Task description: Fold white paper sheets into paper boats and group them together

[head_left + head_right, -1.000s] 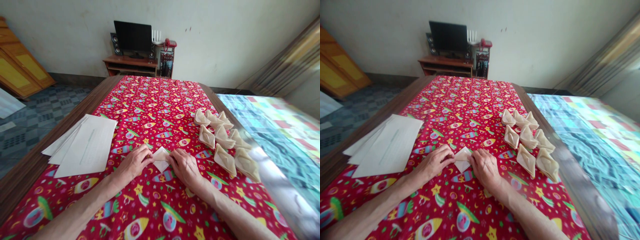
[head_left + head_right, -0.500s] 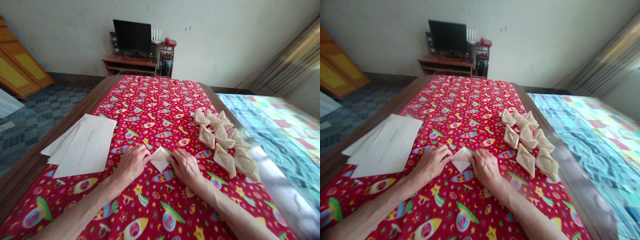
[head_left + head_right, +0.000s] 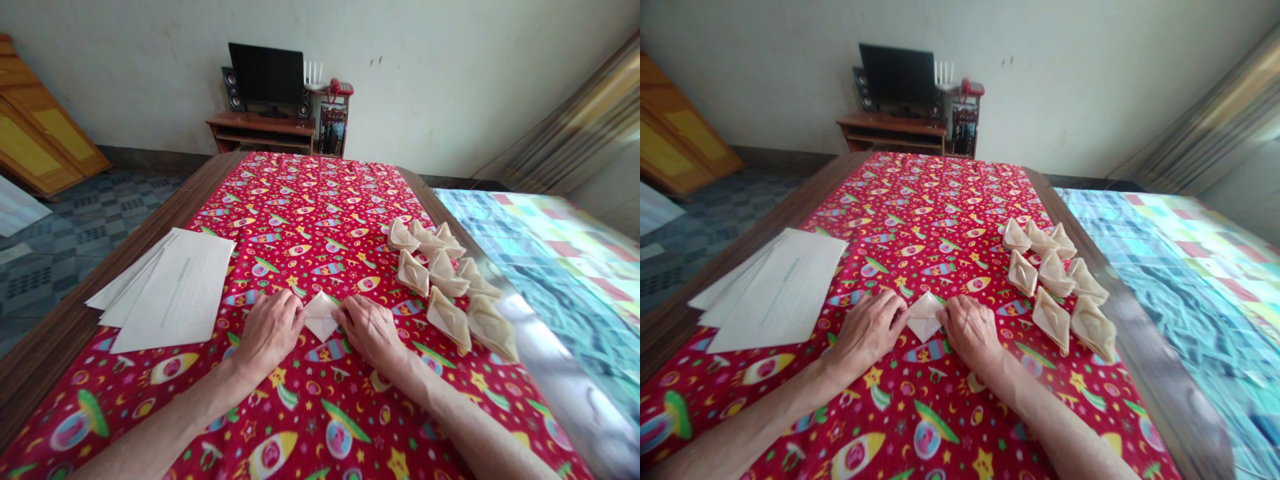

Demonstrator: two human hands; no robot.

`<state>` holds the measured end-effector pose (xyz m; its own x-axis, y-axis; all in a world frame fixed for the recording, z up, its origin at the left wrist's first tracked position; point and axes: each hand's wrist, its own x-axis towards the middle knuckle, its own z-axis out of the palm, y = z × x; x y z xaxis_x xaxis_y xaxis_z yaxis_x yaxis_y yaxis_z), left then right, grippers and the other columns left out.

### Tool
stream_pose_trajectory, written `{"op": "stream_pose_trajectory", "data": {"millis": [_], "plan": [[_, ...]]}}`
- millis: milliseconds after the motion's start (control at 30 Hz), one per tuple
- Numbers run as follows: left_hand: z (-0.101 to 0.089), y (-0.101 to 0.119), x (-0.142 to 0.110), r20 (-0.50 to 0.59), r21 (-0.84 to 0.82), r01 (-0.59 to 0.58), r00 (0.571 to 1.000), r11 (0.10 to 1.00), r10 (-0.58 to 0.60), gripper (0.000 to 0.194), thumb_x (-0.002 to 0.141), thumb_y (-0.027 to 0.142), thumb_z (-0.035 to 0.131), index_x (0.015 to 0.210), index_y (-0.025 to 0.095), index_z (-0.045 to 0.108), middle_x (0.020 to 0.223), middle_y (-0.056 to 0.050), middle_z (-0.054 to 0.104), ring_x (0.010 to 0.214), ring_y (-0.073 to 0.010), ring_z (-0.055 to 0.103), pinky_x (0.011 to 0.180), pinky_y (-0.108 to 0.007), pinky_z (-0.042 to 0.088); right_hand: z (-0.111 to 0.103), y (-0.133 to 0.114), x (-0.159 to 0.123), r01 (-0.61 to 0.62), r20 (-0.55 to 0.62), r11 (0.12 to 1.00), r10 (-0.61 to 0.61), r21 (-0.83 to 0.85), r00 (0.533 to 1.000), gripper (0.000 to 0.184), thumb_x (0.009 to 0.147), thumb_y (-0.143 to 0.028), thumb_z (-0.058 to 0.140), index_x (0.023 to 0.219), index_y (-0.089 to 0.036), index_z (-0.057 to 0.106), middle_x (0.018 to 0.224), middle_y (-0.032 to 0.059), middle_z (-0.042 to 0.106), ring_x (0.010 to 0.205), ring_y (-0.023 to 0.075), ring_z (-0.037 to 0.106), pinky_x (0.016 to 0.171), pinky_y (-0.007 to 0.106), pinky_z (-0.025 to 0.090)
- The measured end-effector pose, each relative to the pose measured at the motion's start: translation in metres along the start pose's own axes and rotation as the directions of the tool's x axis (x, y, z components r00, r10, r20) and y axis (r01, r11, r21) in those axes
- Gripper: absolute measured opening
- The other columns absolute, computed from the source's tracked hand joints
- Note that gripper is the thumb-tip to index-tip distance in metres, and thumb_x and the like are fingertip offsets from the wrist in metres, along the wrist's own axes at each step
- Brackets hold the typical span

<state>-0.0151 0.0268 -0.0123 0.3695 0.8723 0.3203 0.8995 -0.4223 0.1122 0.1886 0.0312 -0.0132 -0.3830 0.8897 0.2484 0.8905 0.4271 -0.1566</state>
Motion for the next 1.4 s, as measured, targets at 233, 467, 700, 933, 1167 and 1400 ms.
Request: {"op": "stream_pose_trajectory", "data": {"millis": [233,467,700,933,1167,1400], "plan": [[0.003,-0.002,0.000,-0.052,-0.097,0.036,0.998,0.995,-0.041,0.010,0.089,0.027,0.051,0.092,0.019,0.056,0.090,-0.005,0.061,0.082,-0.0207,0.058,0.076,-0.036,0.043,-0.001,0.001,0.003,-0.007,0.017,1.000,0.008,-0.021,1.000,0.021,0.091,-0.034,0.049,0.078,-0.019,0.056,0.073,0.0008,0.062,0.066,0.0129,0.058,0.058,0.025,0.028],[-0.004,0.002,-0.005,-0.045,-0.113,-0.370,0.929,0.922,0.367,0.039,0.095,0.019,0.040,0.133,0.018,0.043,0.137,-0.005,0.049,0.130,-0.0203,0.040,0.110,-0.042,0.026,-0.002,0.001,0.002,-0.003,0.020,1.000,0.003,-0.027,1.000,0.022,0.092,-0.033,0.048,0.077,-0.018,0.056,0.073,0.0013,0.062,0.065,0.0123,0.058,0.058,0.025,0.028],[-0.005,0.002,-0.015,0.135,-0.102,-0.340,0.926,0.935,0.352,0.050,0.096,0.031,0.036,0.144,0.018,0.027,0.150,-0.006,0.030,0.139,-0.0220,0.024,0.113,-0.047,0.021,-0.001,-0.001,0.001,-0.005,-0.010,0.998,0.005,-0.062,1.000,0.022,0.092,-0.033,0.049,0.077,-0.018,0.056,0.068,0.0008,0.061,0.064,0.0137,0.057,0.056,0.026,0.026],[-0.006,0.000,-0.016,0.146,-0.115,-0.327,0.928,0.938,0.342,0.051,0.096,0.031,0.035,0.144,0.020,0.026,0.150,-0.006,0.029,0.139,-0.0219,0.023,0.113,-0.046,0.020,0.000,-0.001,0.000,0.001,-0.027,0.999,-0.002,-0.032,1.000,0.022,0.093,-0.032,0.047,0.076,-0.019,0.054,0.070,0.0002,0.059,0.063,0.0126,0.055,0.056,0.026,0.027],[-0.005,0.000,-0.014,0.165,-0.123,-0.311,0.930,0.942,0.328,0.051,0.095,0.029,0.038,0.144,0.022,0.026,0.149,-0.004,0.031,0.139,-0.0220,0.022,0.113,-0.046,0.022,-0.003,-0.006,-0.005,0.019,-0.049,1.000,-0.020,-0.021,0.999,0.018,0.092,-0.024,0.045,0.085,-0.018,0.060,0.085,0.0058,0.064,0.075,0.0164,0.057,0.063,0.026,0.040],[-0.008,0.001,-0.012,0.131,-0.123,-0.303,0.939,0.945,0.319,0.046,0.095,0.030,0.038,0.141,0.023,0.033,0.148,-0.005,0.034,0.138,-0.0221,0.027,0.111,-0.045,0.027,0.000,-0.010,-0.014,0.443,-0.116,0.896,-0.442,-0.018,0.890,0.035,0.091,-0.012,0.040,0.122,-0.012,0.055,0.126,0.0141,0.057,0.121,0.0243,0.048,0.096,0.044,0.043]]}}
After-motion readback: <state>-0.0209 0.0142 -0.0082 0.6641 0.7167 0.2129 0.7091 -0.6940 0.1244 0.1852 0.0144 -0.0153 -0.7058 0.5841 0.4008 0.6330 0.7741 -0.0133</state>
